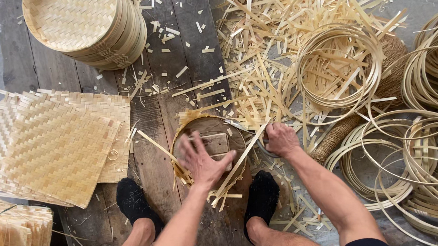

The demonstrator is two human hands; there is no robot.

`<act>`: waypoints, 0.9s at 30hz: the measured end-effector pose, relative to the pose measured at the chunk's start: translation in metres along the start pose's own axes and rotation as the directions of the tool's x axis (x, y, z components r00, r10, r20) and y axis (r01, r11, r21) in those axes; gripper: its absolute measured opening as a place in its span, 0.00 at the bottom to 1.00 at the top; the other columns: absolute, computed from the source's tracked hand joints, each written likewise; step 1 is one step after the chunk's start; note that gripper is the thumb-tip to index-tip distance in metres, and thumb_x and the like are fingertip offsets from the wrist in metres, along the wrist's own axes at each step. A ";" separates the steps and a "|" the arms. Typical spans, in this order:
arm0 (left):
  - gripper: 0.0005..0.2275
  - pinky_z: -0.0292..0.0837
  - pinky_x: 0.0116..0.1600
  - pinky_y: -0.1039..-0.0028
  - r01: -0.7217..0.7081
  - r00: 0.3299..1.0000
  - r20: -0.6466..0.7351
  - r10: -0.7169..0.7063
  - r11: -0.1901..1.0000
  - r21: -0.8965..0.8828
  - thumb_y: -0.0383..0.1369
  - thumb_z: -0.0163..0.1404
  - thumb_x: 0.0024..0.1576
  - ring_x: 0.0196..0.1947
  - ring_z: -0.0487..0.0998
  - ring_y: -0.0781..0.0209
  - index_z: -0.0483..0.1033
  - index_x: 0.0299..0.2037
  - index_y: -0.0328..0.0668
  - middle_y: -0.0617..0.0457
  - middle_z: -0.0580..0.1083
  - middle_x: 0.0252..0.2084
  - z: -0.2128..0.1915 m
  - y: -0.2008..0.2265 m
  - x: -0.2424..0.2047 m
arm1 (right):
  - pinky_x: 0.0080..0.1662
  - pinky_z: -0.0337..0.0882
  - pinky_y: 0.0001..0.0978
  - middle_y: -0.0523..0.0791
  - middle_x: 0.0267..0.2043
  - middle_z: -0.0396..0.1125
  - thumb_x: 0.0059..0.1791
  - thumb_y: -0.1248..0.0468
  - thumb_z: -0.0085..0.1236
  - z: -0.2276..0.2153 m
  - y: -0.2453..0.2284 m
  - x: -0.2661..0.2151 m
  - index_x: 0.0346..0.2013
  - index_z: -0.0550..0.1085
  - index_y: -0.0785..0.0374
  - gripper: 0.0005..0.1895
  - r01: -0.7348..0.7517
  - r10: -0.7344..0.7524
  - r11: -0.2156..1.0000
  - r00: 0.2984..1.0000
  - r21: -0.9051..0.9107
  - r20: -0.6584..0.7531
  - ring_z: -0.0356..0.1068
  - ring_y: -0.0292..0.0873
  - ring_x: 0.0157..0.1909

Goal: The person assembles bamboo baskets by fitting woven bases into circular rings, securing them with additional bamboo components, and trimming excess strips with scissors.

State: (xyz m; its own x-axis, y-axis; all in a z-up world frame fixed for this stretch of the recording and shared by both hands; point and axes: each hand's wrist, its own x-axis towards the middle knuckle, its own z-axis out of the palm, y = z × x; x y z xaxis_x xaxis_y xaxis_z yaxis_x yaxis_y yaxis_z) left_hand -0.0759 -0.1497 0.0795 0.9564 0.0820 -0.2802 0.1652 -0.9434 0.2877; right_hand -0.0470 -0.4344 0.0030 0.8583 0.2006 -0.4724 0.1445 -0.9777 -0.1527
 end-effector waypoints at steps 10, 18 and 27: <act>0.66 0.49 0.66 0.35 0.006 0.982 0.189 -0.020 0.997 0.077 0.54 0.68 0.31 0.69 0.46 0.24 0.27 0.74 0.51 0.25 0.41 0.70 -0.014 0.014 -0.002 | 0.32 0.75 0.37 0.55 0.41 0.68 0.48 0.59 0.51 -0.010 -0.019 0.009 0.49 0.74 0.68 0.19 0.034 -0.027 0.997 0.994 0.065 -0.102 0.70 0.47 0.30; 0.69 0.47 0.66 0.35 -0.261 0.947 0.222 0.233 0.960 0.104 0.53 0.73 0.26 0.68 0.46 0.25 0.30 0.73 0.53 0.29 0.43 0.69 -0.018 0.003 0.008 | 0.36 0.74 0.38 0.52 0.31 0.69 0.31 0.56 0.55 -0.002 -0.015 0.018 0.36 0.74 0.69 0.24 0.058 -0.118 0.986 0.906 -0.157 -0.407 0.70 0.47 0.32; 0.70 0.44 0.70 0.43 -0.420 0.867 0.356 0.348 0.895 0.148 0.52 0.75 0.23 0.71 0.45 0.31 0.32 0.74 0.59 0.34 0.42 0.71 -0.028 -0.007 0.015 | 0.35 0.73 0.36 0.53 0.35 0.70 0.42 0.50 0.59 -0.003 0.003 -0.002 0.37 0.73 0.69 0.23 0.056 -0.070 0.996 0.977 -0.076 -0.201 0.70 0.46 0.36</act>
State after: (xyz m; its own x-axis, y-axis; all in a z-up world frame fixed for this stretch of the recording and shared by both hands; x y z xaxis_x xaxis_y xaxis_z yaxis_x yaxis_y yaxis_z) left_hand -0.0560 -0.1330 0.0986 0.8010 -0.3717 -0.4693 -0.2897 -0.9267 0.2394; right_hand -0.0471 -0.4375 0.0064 0.9276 0.2519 -0.2760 0.2290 -0.9669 -0.1128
